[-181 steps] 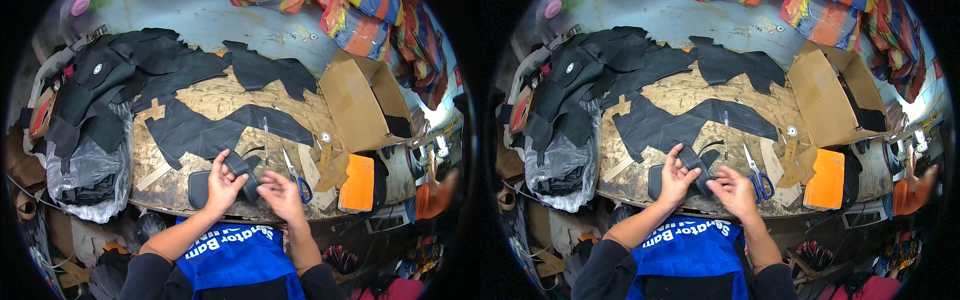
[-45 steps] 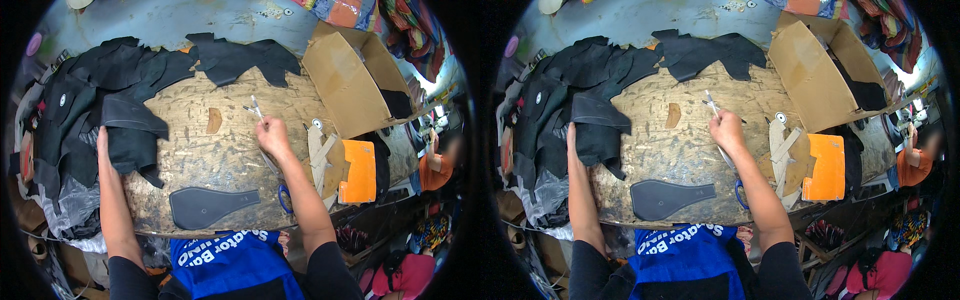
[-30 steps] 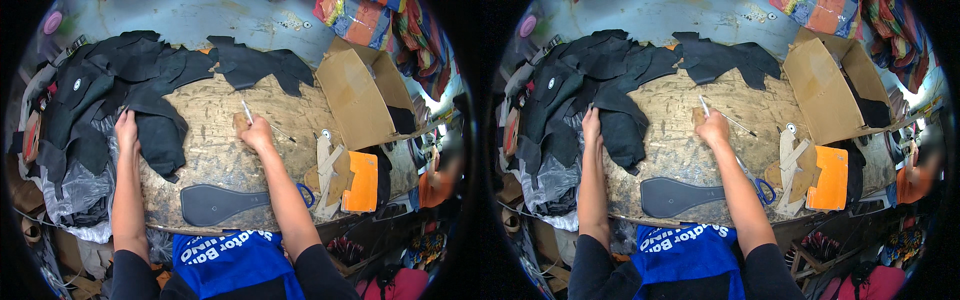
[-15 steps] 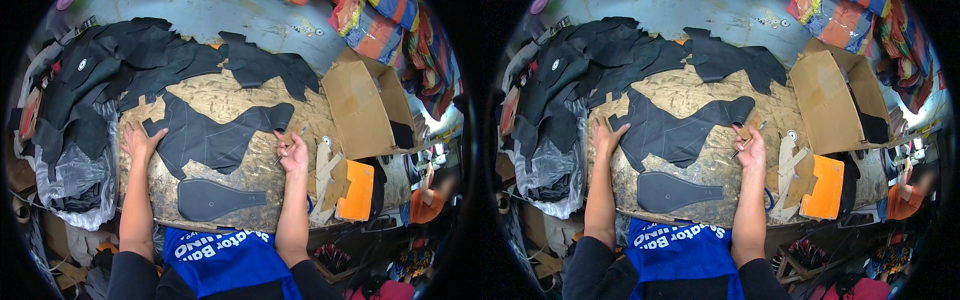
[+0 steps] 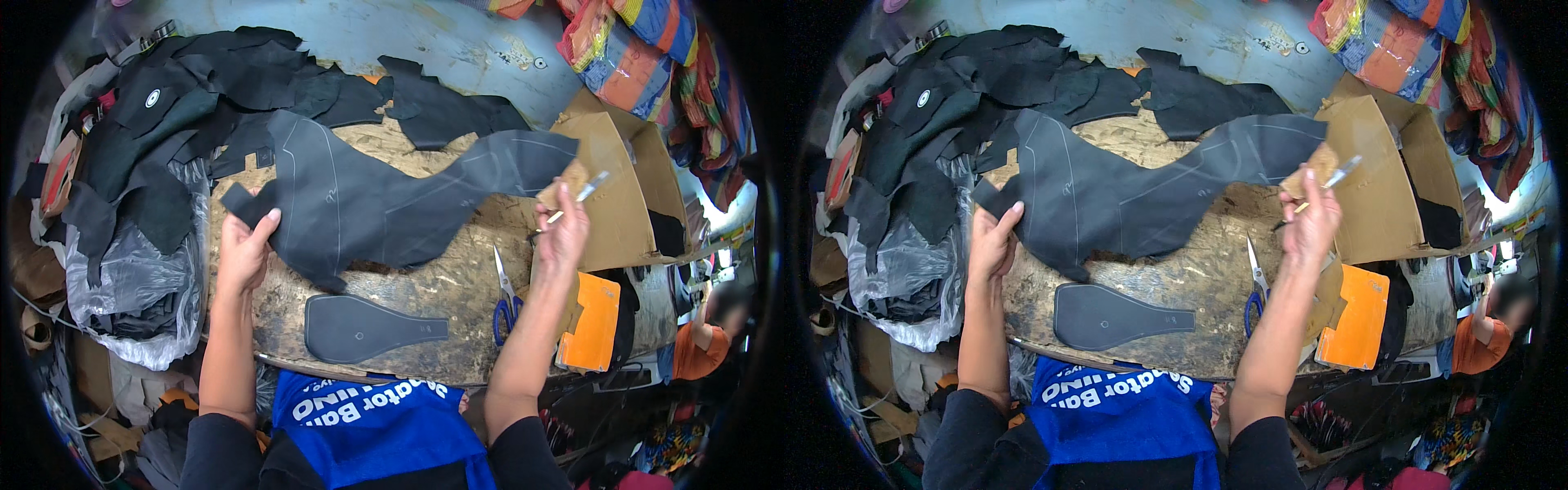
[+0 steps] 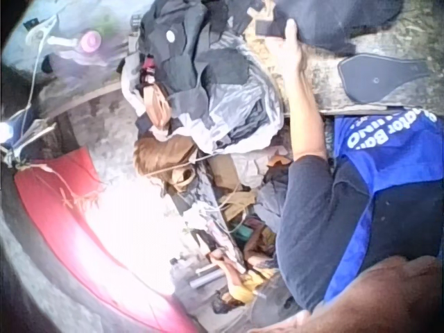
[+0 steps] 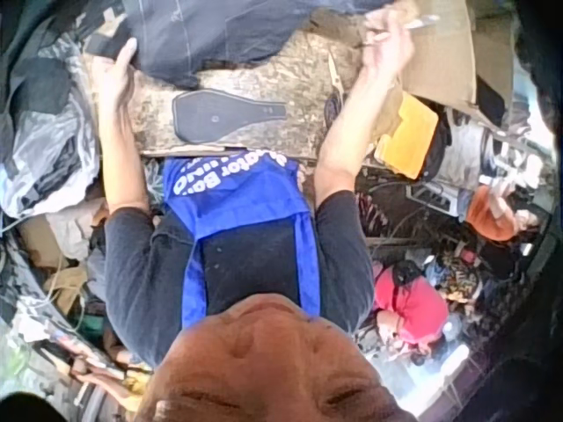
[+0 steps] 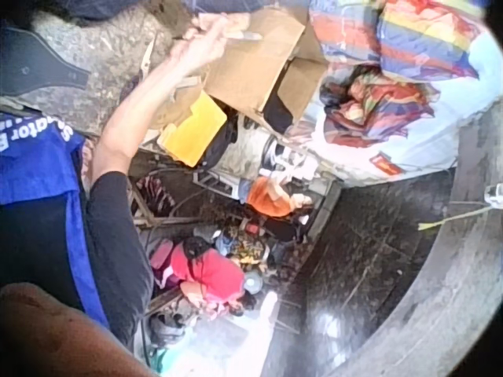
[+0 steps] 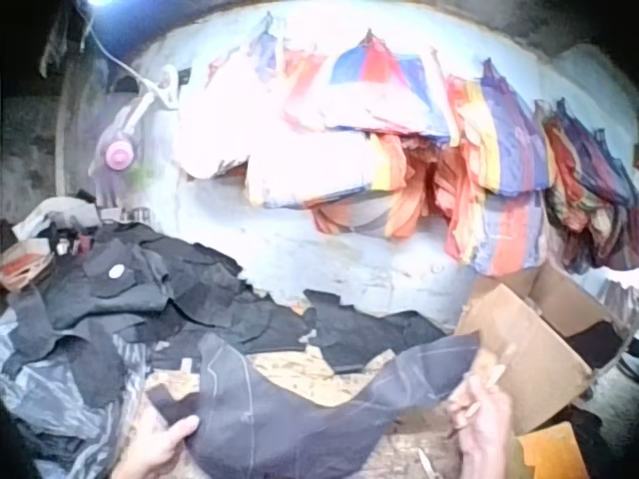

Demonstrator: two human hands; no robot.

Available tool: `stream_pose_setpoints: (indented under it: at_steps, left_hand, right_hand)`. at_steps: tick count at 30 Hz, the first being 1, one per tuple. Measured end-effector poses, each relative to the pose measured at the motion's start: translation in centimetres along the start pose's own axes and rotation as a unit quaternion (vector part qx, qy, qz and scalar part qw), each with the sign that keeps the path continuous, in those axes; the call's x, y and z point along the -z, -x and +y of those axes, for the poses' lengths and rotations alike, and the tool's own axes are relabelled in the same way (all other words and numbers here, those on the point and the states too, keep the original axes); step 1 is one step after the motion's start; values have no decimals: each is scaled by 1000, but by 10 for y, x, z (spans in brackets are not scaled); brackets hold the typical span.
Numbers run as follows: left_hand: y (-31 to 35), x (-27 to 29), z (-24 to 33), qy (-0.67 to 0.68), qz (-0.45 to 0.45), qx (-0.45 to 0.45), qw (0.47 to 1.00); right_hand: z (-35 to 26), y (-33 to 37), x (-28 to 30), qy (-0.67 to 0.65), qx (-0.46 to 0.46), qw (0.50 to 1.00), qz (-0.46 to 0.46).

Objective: The person marks black fabric pieces with a white pen using a ruler and template, then cuts along the marked lines with scissors. The person handles multiple fabric pieces, aligns them, and places cut pieces into a cardboard box.

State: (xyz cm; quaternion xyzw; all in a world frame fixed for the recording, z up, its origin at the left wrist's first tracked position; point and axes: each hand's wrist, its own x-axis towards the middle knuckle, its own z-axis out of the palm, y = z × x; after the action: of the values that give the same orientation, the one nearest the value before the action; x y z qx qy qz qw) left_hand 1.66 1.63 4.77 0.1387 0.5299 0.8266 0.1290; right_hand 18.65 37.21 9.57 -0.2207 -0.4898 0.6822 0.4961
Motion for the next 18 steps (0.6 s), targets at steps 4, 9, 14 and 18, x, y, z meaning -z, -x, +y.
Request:
stream_pose_setpoints:
  at_steps: [4, 9, 14, 18]
  left_hand:
    - [38, -7, 30, 58, -53, 18, 997]
    - [75, -3, 22, 19, -38, 102, 994]
    - [87, 19, -18, -175, -26, 155, 972]
    - [92, 37, -31, -177, 0, 157, 972]
  right_hand:
    - [-55, 15, 2, 39, 49, 998, -12]
    - [-61, 15, 12, 74, 49, 996, -19]
    - [-32, 13, 33, 156, -33, 987, 34]
    - [-11, 40, 49, 128, -86, 988, -7]
